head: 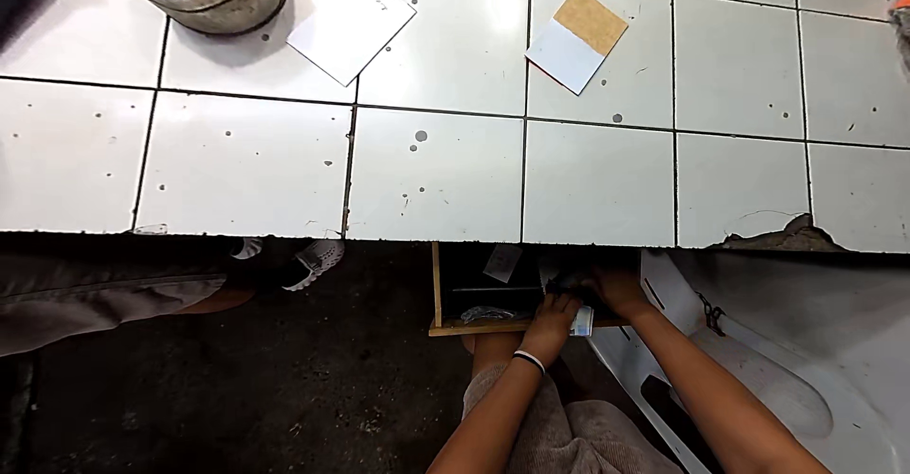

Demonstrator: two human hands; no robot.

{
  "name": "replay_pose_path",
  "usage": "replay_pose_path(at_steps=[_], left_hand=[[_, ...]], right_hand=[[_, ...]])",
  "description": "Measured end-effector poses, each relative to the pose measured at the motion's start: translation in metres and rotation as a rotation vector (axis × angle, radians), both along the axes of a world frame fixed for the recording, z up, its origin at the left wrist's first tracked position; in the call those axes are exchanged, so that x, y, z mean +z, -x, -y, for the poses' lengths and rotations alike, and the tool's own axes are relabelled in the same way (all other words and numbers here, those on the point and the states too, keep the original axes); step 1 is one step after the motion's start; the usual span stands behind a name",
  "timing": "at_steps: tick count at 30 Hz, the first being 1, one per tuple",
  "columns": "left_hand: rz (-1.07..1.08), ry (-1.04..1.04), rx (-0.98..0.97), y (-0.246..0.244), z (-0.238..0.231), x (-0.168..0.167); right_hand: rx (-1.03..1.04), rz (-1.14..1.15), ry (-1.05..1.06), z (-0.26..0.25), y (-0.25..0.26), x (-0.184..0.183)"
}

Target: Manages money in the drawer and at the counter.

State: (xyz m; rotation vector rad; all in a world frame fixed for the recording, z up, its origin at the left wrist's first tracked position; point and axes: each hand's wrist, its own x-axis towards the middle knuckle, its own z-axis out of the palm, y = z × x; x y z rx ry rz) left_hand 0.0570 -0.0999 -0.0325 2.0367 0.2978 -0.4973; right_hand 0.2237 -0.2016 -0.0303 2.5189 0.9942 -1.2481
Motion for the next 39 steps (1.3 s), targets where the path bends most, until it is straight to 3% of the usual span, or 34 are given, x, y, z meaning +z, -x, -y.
replay_pose_path(at_steps=[4,14,17,20,24,27,30,33,36,39], left_hand=[[-0.095,0.078,-0.001,-0.010,-0.015,0.011],[-0.134,0.305,0.201,0.006,-0.030,0.020],[-0.106,0.277,0.288,0.015,-0.039,0.020],[-0.109,0.216,0.344,0.029,-0.053,0.016],[-0.246,0.163,0.598,0.054,-0.076,0.008],[-0.307,-0.017,0.753,0.059,-0.090,0.000],[-0.419,-0.222,0.695,0.043,-0.097,-0.012],[-0.509,-0.297,0.624,0.014,-0.097,-0.029],[-0.525,-0.345,0.548,-0.003,-0.092,-0.045],[-0.541,-0.374,0.452,-0.011,-0.085,-0.049]], right_hand=[[-0.138,-0.119,0.009,-0.006,0.001,0.006],[0.032,-0.215,-0.041,0.035,0.015,0.008],[-0.005,-0.181,-0.149,0.045,0.014,0.002],[-0.100,0.052,-0.292,0.054,0.019,-0.002],[-0.103,-0.048,-0.112,0.036,0.007,0.008],[-0.117,-0.141,-0.026,0.017,-0.014,0.006],[-0.003,-0.093,0.135,-0.006,-0.022,0.004],[-0.031,-0.123,0.228,-0.025,-0.026,0.005],[-0.111,-0.107,0.225,-0.030,-0.025,0.006],[-0.037,0.088,0.121,-0.021,-0.007,-0.002]])
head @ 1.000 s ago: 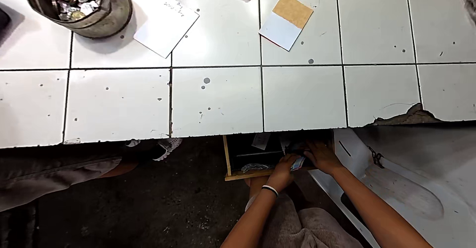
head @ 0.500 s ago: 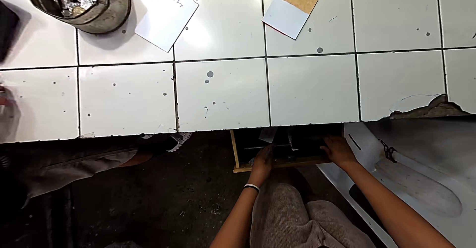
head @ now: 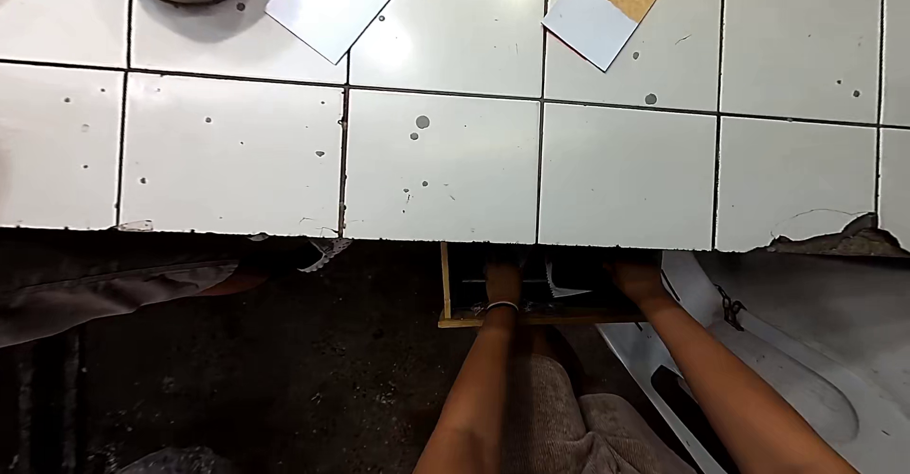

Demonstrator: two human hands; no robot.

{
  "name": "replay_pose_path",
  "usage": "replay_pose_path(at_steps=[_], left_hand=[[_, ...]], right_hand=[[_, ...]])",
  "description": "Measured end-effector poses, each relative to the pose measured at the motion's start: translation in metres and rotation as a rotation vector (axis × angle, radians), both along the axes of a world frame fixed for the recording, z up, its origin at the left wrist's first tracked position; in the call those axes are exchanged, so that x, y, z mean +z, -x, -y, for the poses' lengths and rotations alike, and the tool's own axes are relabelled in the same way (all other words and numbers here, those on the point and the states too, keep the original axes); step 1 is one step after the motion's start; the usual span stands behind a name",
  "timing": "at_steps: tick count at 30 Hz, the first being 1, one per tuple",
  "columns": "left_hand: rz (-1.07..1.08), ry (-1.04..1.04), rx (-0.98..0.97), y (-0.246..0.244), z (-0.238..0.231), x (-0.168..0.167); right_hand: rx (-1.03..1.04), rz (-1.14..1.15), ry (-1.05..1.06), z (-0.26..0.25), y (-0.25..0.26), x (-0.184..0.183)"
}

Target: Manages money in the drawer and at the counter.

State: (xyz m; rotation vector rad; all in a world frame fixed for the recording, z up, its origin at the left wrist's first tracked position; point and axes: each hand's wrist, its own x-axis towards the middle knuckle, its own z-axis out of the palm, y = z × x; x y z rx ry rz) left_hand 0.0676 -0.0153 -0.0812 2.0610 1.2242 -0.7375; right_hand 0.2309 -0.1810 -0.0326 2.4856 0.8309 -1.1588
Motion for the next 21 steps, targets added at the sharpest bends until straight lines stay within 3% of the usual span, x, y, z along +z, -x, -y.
replay_pose_path(at_steps=[4,10,14,16,18,21], left_hand=[[-0.099,0.005,-0.026,-0.006,0.000,0.007],[-0.097,0.027,-0.086,-0.008,-0.018,0.019],[-0.113,0.097,-0.036,0.003,-0.021,0.031],[-0.043,0.171,0.124,0.017,-0.018,0.038],[0.128,0.240,0.438,0.038,-0.011,0.044],[0.306,0.320,0.939,0.069,0.001,0.055]], right_hand=[[0.057,0.189,-0.207,0.013,0.033,-0.005],[0.018,-0.076,-0.409,0.007,0.067,0.012],[0.044,-0.083,-0.575,-0.020,0.063,0.017],[0.058,-0.014,-0.656,-0.041,0.056,0.013],[0.078,0.036,-0.689,-0.064,0.055,0.004],[0.059,-0.127,-0.454,-0.106,0.054,0.011]])
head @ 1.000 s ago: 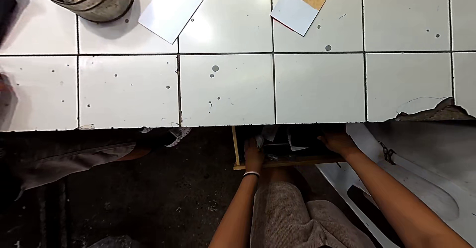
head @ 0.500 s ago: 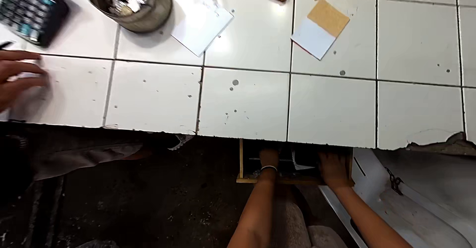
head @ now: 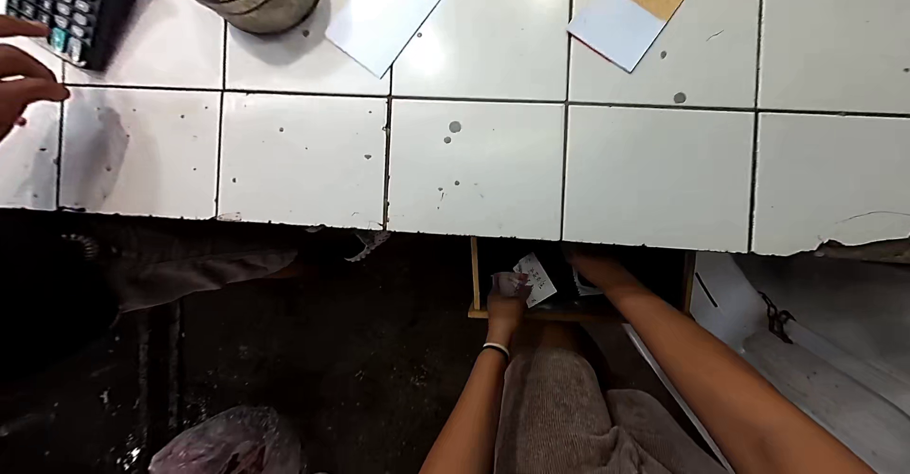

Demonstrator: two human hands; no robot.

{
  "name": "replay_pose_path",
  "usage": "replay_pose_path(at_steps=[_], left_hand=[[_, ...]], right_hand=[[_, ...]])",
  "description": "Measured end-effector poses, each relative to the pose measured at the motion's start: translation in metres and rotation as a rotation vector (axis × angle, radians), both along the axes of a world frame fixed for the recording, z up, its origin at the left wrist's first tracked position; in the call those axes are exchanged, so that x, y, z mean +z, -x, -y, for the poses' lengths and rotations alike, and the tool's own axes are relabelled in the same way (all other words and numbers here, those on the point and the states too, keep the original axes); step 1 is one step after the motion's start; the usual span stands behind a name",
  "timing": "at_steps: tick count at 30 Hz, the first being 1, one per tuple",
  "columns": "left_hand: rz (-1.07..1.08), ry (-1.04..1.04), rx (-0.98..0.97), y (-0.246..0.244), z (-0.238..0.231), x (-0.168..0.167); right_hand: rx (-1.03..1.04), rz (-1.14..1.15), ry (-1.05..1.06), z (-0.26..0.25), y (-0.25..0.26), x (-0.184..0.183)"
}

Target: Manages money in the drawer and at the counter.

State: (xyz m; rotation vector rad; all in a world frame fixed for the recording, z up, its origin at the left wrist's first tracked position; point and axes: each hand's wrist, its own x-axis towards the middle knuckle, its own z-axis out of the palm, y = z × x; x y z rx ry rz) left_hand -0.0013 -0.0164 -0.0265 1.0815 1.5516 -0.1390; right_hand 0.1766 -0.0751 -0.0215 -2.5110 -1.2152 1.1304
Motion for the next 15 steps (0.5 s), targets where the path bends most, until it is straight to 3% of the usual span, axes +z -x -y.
replay_pose_path(at_steps=[3,6,8,10,12,15], left_hand=[[0.045,0.047,0.229,0.018,0.003,0.015],[0.096,0.020,0.338,0.033,0.001,0.027],[0.144,-0.090,0.438,0.038,-0.003,0.039],[0.323,-0.284,0.537,0.043,-0.015,0.060],[0.558,-0.562,0.553,0.043,-0.046,0.080],[0.750,-1.010,0.384,0.031,-0.114,0.116]], right_hand=[[-0.031,-0.124,0.233,-0.039,0.001,0.000],[-0.085,-0.127,0.064,-0.041,0.005,-0.048],[-0.083,-0.158,0.087,-0.051,0.000,-0.041],[-0.055,-0.044,0.172,-0.059,0.001,-0.032],[0.001,0.045,0.129,-0.062,0.002,-0.041],[0.069,0.058,0.073,-0.064,-0.006,-0.070]])
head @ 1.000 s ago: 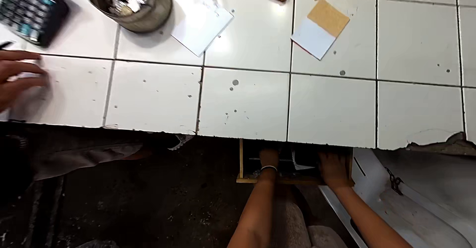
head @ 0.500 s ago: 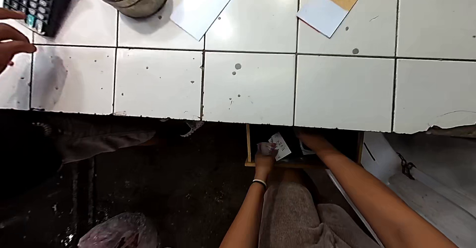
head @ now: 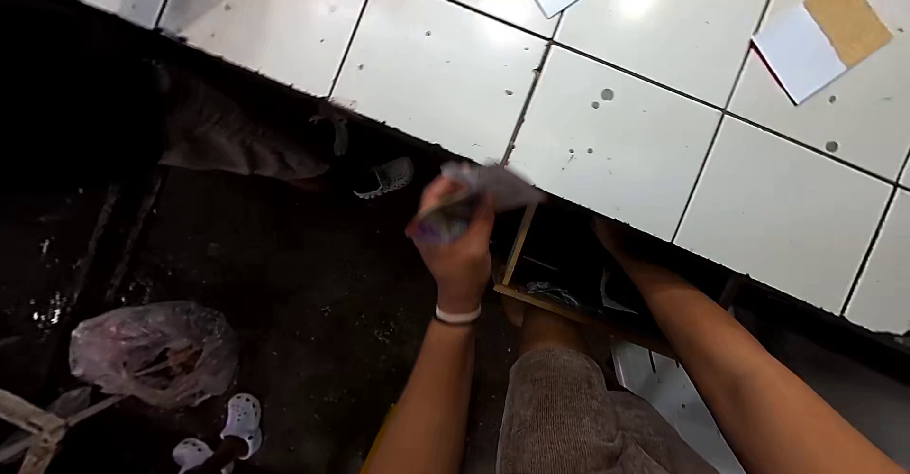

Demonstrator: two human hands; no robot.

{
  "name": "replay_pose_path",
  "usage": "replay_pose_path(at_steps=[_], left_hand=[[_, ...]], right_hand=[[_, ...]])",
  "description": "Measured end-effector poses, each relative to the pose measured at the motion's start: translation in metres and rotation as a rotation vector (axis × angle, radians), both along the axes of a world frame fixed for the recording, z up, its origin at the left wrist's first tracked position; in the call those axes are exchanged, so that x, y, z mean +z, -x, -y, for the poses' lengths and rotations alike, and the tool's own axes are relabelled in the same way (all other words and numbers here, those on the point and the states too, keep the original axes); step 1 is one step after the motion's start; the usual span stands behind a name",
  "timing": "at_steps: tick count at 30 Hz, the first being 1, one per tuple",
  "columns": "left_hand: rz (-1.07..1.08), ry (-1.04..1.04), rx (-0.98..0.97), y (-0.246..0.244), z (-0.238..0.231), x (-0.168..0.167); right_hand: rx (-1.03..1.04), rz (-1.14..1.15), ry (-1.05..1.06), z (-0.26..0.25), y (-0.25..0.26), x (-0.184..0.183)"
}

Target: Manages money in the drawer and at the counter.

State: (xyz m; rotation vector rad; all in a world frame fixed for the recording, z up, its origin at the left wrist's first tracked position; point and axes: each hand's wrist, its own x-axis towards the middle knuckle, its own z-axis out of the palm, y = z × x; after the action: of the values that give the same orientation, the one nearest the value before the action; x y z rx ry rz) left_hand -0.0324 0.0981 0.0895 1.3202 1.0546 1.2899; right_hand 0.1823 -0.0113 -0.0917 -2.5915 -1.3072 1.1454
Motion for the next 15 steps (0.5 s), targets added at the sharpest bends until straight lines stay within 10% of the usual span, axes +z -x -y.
replay_pose_path(at_steps=[4,11,15], left_hand=[[-0.409,-0.615,0.077,-0.040,-0.104,0.013],[-0.892,-0.531,-0.068,-0.063,-0.119,-0.001],[-0.960,-0.549,-0.059,-0.064,-0.120,0.001]], right_hand=[[0.033,-0.150,0.061,-0.016,-0.006,0.028],[-0.800,-0.804,-0.425,0.020,0.002,0.057],[-0.230,-0.219,-0.250,-0.023,0.029,0.054]])
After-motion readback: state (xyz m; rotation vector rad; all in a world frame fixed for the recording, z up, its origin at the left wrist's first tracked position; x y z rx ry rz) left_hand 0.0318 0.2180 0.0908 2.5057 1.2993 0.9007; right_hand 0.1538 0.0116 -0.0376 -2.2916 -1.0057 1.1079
